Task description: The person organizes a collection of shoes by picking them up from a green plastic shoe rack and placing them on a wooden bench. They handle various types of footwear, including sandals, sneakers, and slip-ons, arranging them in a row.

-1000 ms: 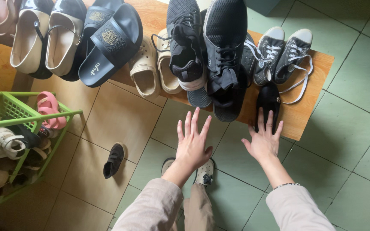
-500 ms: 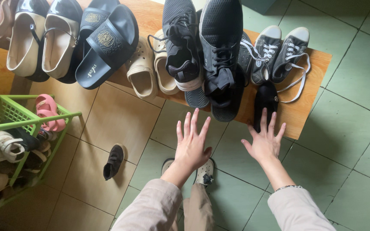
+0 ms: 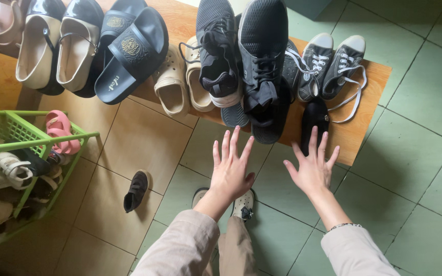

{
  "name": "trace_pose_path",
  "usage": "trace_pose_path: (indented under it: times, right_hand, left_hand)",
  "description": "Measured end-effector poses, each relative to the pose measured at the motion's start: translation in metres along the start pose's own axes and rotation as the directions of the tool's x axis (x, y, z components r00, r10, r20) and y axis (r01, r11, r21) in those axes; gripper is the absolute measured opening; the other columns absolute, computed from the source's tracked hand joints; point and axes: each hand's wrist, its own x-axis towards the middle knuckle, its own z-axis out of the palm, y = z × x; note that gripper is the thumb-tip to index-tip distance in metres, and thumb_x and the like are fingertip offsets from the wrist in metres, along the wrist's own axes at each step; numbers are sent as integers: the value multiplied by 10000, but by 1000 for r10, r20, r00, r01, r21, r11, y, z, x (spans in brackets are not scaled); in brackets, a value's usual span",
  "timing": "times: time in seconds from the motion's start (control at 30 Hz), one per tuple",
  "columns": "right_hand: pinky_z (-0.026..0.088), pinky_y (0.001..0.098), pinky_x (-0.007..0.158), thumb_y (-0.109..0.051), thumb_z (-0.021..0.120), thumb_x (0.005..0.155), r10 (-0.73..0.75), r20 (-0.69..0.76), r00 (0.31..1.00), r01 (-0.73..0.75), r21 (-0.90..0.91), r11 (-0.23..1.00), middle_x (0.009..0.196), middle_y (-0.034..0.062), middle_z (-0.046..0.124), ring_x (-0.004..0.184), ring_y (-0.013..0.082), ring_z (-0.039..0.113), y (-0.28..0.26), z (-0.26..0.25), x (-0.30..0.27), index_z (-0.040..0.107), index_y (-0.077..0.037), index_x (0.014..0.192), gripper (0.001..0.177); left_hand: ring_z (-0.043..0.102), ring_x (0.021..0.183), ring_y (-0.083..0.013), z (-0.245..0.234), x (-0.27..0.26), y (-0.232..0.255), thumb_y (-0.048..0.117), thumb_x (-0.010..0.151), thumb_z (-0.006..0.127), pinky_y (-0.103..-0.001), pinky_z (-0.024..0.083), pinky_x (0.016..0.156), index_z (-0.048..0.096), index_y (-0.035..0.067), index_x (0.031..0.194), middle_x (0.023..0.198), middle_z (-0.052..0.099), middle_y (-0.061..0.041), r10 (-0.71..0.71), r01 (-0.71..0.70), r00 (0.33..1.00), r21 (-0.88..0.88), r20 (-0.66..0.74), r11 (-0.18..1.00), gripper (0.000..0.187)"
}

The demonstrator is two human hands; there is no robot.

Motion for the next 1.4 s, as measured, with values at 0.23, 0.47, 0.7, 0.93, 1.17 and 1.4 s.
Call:
trace_pose_path:
  times: [0.23, 0.47, 0.7, 0.93, 1.17, 1.4]
  right_hand:
    - [-31, 775, 1143, -503, 526, 1015, 34, -265, 964, 44, 284, 958, 1728, 242, -8, 1582, 498, -2, -35, -88, 13, 453, -257, 1586, 627]
    - [-56, 772, 1142, -482, 504, 1047, -66, -419, 906, 199, 283, 938, 1715, 268, -9, 1577, 518, -9, -77, -194, 27, 430, -250, 1609, 613]
    - [-58, 778, 1121, -540, 506, 997, -176, -496, 850, 315, 213, 925, 1716, 231, -39, 1566, 495, -43, -133, -300, 14, 429, -275, 1576, 642]
    - [-116, 757, 1117, -616, 426, 986, -304, -622, 722, 487, 144, 861, 1710, 190, -106, 1555, 460, -133, -199, -445, -4, 398, -289, 1580, 678]
    - [-142, 756, 1086, -662, 350, 982, -393, -742, 543, 589, 3, 808, 1690, 188, -160, 1530, 450, -198, -261, -571, -57, 326, -219, 1603, 763]
    - [-110, 775, 1081, -697, 364, 949, -439, -781, 445, 664, -41, 746, 1692, 188, -149, 1535, 431, -181, -311, -625, -134, 273, -213, 1615, 828]
  left_hand:
    - [12, 1541, -422, -42, -10, 6, 378, 750, 806, -632, 70, 1200, 212, 181, 1597, 1663, 11, -204, -20, 21, 993, 9, -112, 1000, 1053]
    - [16, 1544, -408, -102, -36, 0, 397, 737, 813, -622, 64, 1208, 222, 190, 1595, 1667, 16, -197, -68, 77, 960, 22, -272, 997, 1062]
    - [11, 1546, -417, -189, -97, -21, 402, 726, 817, -623, 52, 1207, 209, 189, 1613, 1674, 12, -199, -93, 120, 896, 34, -435, 992, 1097]
    - [-4, 1536, -426, -323, -182, -27, 447, 770, 778, -644, 42, 1196, 196, 175, 1595, 1659, 32, -208, -75, 136, 720, 34, -690, 990, 1046]
    - [-34, 1533, -431, -431, -290, -12, 466, 762, 775, -647, 17, 1200, 153, 156, 1602, 1646, 46, -203, -21, 204, 597, 127, -802, 971, 1091]
    - [94, 1527, -447, -476, -397, -14, 487, 752, 771, -660, 63, 1203, 161, 163, 1612, 1630, 174, -209, 148, 193, 424, 248, -894, 949, 1104]
